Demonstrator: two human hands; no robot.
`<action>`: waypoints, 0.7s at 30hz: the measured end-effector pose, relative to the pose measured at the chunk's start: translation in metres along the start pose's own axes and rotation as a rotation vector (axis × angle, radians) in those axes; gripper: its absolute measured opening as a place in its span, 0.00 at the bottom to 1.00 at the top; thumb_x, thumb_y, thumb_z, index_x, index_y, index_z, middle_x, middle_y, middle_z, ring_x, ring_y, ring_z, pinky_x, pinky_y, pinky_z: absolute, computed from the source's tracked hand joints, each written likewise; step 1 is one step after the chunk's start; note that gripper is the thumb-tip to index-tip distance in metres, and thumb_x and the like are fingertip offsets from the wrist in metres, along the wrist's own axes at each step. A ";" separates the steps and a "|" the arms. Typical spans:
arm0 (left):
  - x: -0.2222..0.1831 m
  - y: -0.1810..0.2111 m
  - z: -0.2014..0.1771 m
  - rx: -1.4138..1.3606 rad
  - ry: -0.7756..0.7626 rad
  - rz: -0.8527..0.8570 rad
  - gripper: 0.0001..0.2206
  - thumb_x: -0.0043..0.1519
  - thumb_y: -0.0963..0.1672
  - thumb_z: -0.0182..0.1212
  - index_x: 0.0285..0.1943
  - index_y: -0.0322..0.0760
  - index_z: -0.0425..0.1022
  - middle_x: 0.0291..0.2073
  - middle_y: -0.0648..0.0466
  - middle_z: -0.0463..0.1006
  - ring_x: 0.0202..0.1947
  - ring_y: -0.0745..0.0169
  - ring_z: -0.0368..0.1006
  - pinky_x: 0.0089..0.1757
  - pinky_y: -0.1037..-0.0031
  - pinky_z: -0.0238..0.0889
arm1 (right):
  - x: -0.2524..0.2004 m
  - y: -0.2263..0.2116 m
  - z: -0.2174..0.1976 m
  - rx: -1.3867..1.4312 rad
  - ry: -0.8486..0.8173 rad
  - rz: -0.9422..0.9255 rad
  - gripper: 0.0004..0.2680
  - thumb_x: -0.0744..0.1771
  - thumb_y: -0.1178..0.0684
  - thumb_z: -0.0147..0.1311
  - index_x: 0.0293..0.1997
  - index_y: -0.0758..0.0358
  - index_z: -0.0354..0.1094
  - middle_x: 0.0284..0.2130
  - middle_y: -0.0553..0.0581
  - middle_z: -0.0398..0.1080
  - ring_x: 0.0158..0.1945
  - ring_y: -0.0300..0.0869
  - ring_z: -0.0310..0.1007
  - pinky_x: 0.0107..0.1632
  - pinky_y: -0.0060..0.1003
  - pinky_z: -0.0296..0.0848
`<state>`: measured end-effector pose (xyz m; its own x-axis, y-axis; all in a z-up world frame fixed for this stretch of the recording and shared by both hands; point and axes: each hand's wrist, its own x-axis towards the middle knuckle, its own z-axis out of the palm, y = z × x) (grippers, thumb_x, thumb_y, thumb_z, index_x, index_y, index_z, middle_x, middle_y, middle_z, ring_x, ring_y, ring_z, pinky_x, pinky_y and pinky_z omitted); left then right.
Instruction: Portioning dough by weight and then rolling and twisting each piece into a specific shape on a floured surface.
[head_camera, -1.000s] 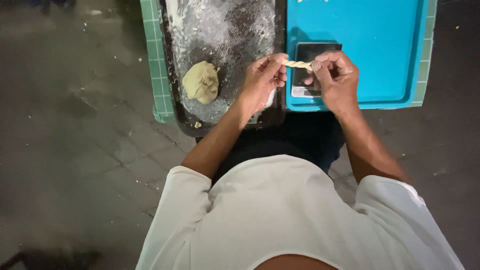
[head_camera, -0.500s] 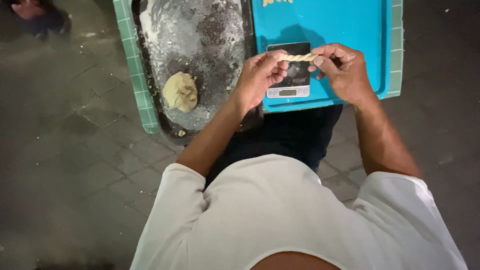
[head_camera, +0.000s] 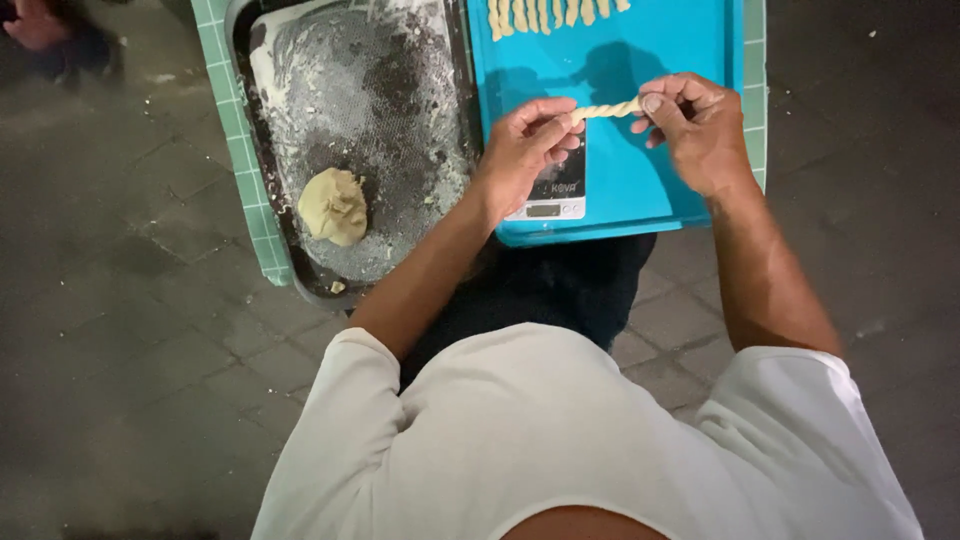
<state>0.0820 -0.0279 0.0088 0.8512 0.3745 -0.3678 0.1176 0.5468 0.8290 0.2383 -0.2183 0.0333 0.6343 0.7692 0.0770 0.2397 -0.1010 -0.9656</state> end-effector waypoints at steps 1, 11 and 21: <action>0.002 0.000 0.002 0.000 -0.014 0.010 0.17 0.66 0.42 0.63 0.62 0.27 0.75 0.44 0.41 0.84 0.40 0.59 0.81 0.41 0.76 0.76 | 0.002 0.000 -0.004 -0.001 -0.023 0.029 0.06 0.77 0.56 0.50 0.55 0.68 0.70 0.39 0.61 0.74 0.43 0.44 0.80 0.38 0.33 0.77; 0.029 -0.004 0.024 0.020 0.008 -0.037 0.22 0.60 0.47 0.68 0.59 0.27 0.76 0.44 0.43 0.84 0.42 0.59 0.81 0.44 0.73 0.76 | 0.032 0.016 -0.040 -0.091 -0.144 0.037 0.06 0.77 0.60 0.48 0.56 0.70 0.71 0.39 0.62 0.74 0.39 0.43 0.76 0.34 0.32 0.77; 0.067 0.008 0.054 0.141 0.059 -0.028 0.17 0.62 0.44 0.65 0.57 0.27 0.77 0.41 0.43 0.85 0.38 0.55 0.83 0.41 0.72 0.78 | 0.093 0.007 -0.063 -0.319 -0.201 -0.007 0.08 0.80 0.55 0.44 0.53 0.69 0.68 0.39 0.63 0.73 0.37 0.45 0.74 0.36 0.33 0.71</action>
<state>0.1679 -0.0386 0.0134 0.8153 0.4064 -0.4124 0.2154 0.4483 0.8675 0.3456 -0.1875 0.0499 0.4825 0.8759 0.0027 0.4804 -0.2620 -0.8370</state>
